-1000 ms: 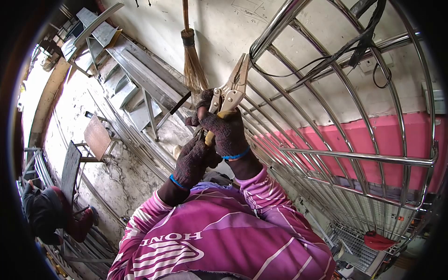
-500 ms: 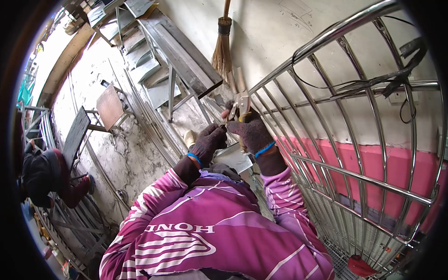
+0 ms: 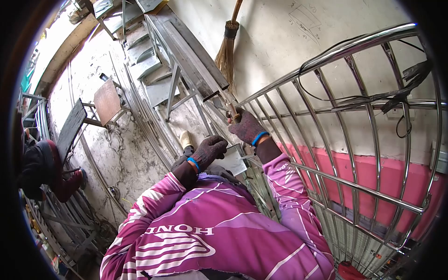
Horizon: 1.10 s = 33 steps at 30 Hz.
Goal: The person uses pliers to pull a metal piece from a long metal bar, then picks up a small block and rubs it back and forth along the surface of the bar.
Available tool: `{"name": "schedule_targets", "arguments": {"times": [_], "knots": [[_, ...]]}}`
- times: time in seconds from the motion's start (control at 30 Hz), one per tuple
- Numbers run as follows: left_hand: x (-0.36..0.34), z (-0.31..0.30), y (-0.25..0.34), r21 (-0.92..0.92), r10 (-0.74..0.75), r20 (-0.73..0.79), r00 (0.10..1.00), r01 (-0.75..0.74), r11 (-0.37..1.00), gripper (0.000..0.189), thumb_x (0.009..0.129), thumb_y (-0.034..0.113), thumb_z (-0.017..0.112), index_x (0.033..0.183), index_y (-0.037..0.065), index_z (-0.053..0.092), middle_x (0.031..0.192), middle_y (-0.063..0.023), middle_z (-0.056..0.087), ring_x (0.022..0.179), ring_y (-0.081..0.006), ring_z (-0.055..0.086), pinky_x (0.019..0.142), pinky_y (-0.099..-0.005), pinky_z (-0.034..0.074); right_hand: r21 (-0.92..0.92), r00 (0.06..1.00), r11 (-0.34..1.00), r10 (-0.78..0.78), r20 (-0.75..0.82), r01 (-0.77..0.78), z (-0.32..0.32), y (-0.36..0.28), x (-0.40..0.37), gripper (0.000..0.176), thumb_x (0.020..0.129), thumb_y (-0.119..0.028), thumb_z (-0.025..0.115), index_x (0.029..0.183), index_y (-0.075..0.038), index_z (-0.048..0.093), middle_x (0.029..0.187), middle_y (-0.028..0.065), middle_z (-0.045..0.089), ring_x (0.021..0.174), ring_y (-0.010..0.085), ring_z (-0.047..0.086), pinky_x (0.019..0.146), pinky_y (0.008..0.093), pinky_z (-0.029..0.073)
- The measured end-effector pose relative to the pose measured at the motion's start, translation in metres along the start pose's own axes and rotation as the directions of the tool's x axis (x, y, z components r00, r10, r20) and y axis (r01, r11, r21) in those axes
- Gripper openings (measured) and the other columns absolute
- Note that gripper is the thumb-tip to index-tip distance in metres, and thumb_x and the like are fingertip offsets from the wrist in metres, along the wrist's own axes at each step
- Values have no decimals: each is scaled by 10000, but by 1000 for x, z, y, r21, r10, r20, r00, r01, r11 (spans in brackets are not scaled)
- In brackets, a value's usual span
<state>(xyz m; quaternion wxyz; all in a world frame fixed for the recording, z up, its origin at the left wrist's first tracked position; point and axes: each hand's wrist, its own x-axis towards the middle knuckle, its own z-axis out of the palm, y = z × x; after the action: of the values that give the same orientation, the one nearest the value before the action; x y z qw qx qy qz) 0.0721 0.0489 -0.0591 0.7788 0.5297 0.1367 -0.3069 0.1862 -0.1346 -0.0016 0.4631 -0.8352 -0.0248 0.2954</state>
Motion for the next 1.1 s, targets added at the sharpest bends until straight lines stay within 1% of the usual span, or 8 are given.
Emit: {"name": "schedule_targets", "arguments": {"times": [0.27, 0.33, 0.47, 0.53, 0.77, 0.87, 0.97, 1.1], "knots": [[-4, 1, 3, 6, 67, 24, 997, -67, 998, 303, 1026, 267, 665, 1148, -10, 680, 951, -81, 686, 788, -182, 679, 733, -327, 575, -22, 998, 998, -52, -21, 51, 8, -4, 10, 297, 810, -171, 780, 1077, -62, 703, 951, 80, 736, 890, 218, 705, 832, 384, 567], [-5, 0, 3, 42, 56, 12, 998, -57, 998, 309, 1028, 271, 656, 1147, -14, 677, 949, -81, 686, 790, -180, 681, 735, -331, 573, -120, 997, 991, -67, -30, 63, 7, -6, 12, 293, 832, -190, 752, 1079, -44, 692, 925, 124, 724, 869, 262, 701, 813, 403, 563], [-3, -1, 3, 30, 57, 14, 998, -58, 998, 321, 1032, 281, 651, 1149, -17, 673, 947, -83, 685, 789, -181, 681, 734, -334, 572, -175, 991, 979, -118, -64, 105, 10, -2, 15, 296, 850, -198, 721, 1094, -36, 684, 916, 178, 711, 857, 318, 693, 802, 424, 558], [-4, -1, 5, 38, 58, 10, 998, -58, 998, 324, 1036, 285, 645, 1143, -19, 673, 945, -83, 685, 786, -179, 681, 734, -335, 572, -248, 991, 965, -112, -78, 90, 11, -7, 13, 302, 859, -196, 703, 1112, -35, 678, 925, 211, 702, 855, 356, 685, 803, 440, 557], [1, -2, 3, 30, 63, 28, 998, -64, 998, 313, 1038, 283, 643, 1135, -13, 680, 941, -82, 691, 791, -176, 681, 736, -337, 573, -234, 992, 969, -102, -68, 84, 9, -11, 13, 373, 856, -201, 703, 1196, -48, 685, 991, 233, 724, 902, 371, 700, 843, 450, 565], [0, 3, 9, 47, 74, 21, 997, -75, 996, 306, 1038, 280, 645, 1134, -8, 685, 939, -80, 694, 793, -176, 682, 736, -338, 573, -234, 998, 972, -37, -47, 25, 7, -3, 16, 426, 835, -211, 720, 1217, -26, 689, 1054, 254, 734, 960, 381, 717, 875, 445, 570], [5, 6, 10, 48, 59, 55, 997, -62, 997, 302, 1037, 274, 644, 1137, -8, 689, 946, -77, 700, 790, -175, 681, 736, -337, 573, -226, 995, 973, -66, -79, 46, 9, 17, 24, 407, 805, -232, 741, 1132, 9, 717, 1029, 263, 746, 965, 390, 737, 877, 447, 581], [6, 10, 9, 65, 72, 81, 994, -77, 995, 296, 1034, 259, 639, 1145, -11, 692, 956, -81, 707, 786, -179, 684, 736, -341, 573, -324, 993, 946, -27, -112, -11, 7, 5, 17, 351, 777, -267, 752, 988, 12, 749, 958, 265, 759, 934, 427, 747, 865, 468, 595]]}}
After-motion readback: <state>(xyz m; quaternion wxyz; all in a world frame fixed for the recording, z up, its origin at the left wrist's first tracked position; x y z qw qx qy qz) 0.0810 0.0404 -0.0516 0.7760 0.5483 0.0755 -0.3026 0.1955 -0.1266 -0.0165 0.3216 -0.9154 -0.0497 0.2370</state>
